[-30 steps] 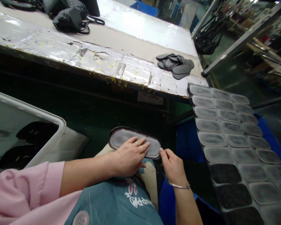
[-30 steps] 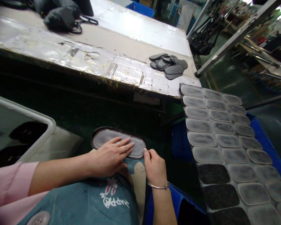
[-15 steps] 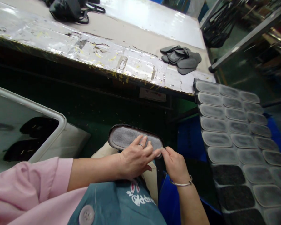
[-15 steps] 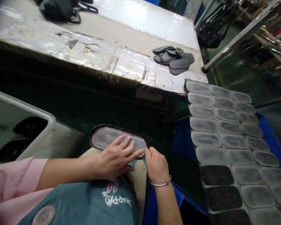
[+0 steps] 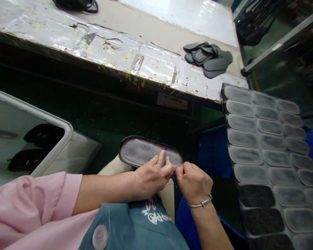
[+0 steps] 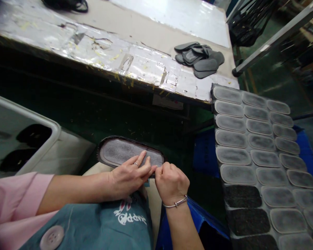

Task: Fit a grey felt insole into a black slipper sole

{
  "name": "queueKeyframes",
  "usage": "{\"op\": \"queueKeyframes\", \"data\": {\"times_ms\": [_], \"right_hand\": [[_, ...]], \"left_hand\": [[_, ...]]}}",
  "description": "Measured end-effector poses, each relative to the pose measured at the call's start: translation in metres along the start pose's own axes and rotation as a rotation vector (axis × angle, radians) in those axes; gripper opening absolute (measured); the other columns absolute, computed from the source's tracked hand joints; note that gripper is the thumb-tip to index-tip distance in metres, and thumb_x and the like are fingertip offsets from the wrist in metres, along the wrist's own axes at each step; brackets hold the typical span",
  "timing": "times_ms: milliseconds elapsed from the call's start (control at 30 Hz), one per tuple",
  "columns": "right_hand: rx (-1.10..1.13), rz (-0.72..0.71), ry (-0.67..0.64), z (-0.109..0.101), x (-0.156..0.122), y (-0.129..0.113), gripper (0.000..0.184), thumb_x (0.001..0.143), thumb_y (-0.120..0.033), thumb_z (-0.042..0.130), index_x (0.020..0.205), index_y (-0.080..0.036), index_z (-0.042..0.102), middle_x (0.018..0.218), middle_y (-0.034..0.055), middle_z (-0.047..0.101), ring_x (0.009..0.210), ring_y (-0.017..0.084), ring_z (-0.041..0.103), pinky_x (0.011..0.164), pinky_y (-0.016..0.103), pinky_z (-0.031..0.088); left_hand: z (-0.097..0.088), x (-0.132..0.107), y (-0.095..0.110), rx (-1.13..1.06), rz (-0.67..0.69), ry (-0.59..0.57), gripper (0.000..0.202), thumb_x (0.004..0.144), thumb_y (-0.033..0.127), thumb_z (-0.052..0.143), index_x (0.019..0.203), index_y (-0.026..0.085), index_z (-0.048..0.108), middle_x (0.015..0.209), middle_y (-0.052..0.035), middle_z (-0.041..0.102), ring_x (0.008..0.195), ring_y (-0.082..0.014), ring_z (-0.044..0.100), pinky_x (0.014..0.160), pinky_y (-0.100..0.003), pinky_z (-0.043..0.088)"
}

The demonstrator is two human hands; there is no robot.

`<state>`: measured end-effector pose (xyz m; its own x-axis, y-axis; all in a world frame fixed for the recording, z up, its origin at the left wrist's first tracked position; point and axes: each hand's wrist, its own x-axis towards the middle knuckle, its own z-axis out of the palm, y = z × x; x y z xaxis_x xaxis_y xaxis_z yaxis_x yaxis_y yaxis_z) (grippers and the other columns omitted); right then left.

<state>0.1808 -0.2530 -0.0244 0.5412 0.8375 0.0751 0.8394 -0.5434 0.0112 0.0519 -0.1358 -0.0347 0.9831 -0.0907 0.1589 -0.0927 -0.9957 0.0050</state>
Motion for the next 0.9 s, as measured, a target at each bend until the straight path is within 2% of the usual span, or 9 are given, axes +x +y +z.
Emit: {"op": "queueKeyframes", "data": {"times_ms": [100,200,267,333,400,467,567,733,900], "right_hand": [[0.155,0.057,-0.139,-0.008,0.005,0.007,0.029,0.084,-0.028,0.046,0.058,-0.017,0.052,0.056,0.0033,0.053,0.050,0.012,0.042,0.050,0.028,0.021],[0.860,0.291,-0.369,0.001,-0.003,0.029,0.033,0.087,-0.043,0.048,0.068,-0.017,0.058,0.060,0.0016,0.054,0.054,0.012,0.049,0.052,0.024,0.034],[1.324,0.561,-0.367,0.018,-0.014,0.039,0.035,0.086,-0.051,0.048,0.088,-0.018,0.061,0.074,0.0030,0.061,0.066,0.015,0.057,0.060,0.025,0.044],[1.514,0.697,-0.292,0.037,-0.022,0.037,0.040,0.086,-0.054,0.047,0.108,-0.022,0.058,0.098,0.0056,0.064,0.086,0.017,0.061,0.071,0.028,0.050],[1.617,0.700,-0.278,0.053,-0.026,0.025,0.045,0.086,-0.055,0.046,0.119,-0.025,0.054,0.118,0.0068,0.060,0.105,0.020,0.058,0.082,0.033,0.050],[1.738,0.700,-0.296,0.061,-0.026,0.011,0.048,0.086,-0.057,0.044,0.121,-0.025,0.054,0.126,0.0073,0.057,0.115,0.023,0.054,0.092,0.037,0.048],[1.830,0.705,-0.313,0.062,-0.022,-0.001,0.048,0.086,-0.057,0.044,0.118,-0.023,0.057,0.126,0.0069,0.058,0.119,0.022,0.052,0.100,0.039,0.044],[1.999,0.773,-0.351,0.062,-0.022,-0.001,0.047,0.083,-0.056,0.051,0.114,-0.021,0.061,0.122,0.0059,0.061,0.121,0.022,0.050,0.106,0.040,0.038],[1.970,0.779,-0.359,0.062,-0.025,-0.001,0.050,0.087,-0.056,0.045,0.122,-0.022,0.056,0.126,0.0046,0.059,0.125,0.020,0.045,0.107,0.039,0.036]], "left_hand": [[0.000,-0.001,-0.002,0.000,-0.007,0.003,0.040,0.089,0.020,0.042,0.126,0.009,0.050,0.118,-0.0172,0.056,0.115,-0.0374,0.053,0.087,-0.043,0.044],[-0.002,-0.003,-0.005,-0.029,0.000,0.002,0.042,0.090,0.021,0.041,0.131,0.012,0.047,0.120,-0.0167,0.056,0.116,-0.0352,0.053,0.088,-0.040,0.044],[-0.004,-0.004,-0.006,-0.037,0.007,-0.008,0.043,0.090,0.021,0.041,0.131,0.013,0.046,0.122,-0.0163,0.056,0.117,-0.0350,0.052,0.089,-0.040,0.044],[-0.005,-0.003,-0.006,-0.037,0.013,-0.017,0.043,0.090,0.022,0.040,0.132,0.013,0.046,0.122,-0.0160,0.056,0.118,-0.0356,0.051,0.089,-0.041,0.044],[-0.005,-0.003,-0.006,-0.036,0.013,-0.019,0.042,0.090,0.022,0.039,0.131,0.012,0.047,0.122,-0.0158,0.056,0.118,-0.0358,0.051,0.089,-0.040,0.044],[-0.006,-0.002,-0.005,-0.035,0.009,-0.019,0.042,0.090,0.022,0.039,0.130,0.012,0.047,0.122,-0.0158,0.056,0.118,-0.0353,0.052,0.089,-0.040,0.044],[-0.006,-0.002,-0.005,-0.035,0.002,-0.016,0.042,0.090,0.023,0.040,0.130,0.012,0.047,0.122,-0.0166,0.056,0.118,-0.0336,0.052,0.090,-0.040,0.043],[-0.005,-0.003,-0.005,-0.021,-0.003,-0.006,0.043,0.091,0.023,0.040,0.131,0.012,0.046,0.123,-0.0164,0.056,0.119,-0.0329,0.052,0.092,-0.041,0.043],[-0.002,-0.004,-0.002,0.010,0.002,0.009,0.042,0.091,0.022,0.038,0.131,0.012,0.046,0.122,-0.0153,0.056,0.117,-0.0349,0.053,0.091,-0.043,0.044]]}}
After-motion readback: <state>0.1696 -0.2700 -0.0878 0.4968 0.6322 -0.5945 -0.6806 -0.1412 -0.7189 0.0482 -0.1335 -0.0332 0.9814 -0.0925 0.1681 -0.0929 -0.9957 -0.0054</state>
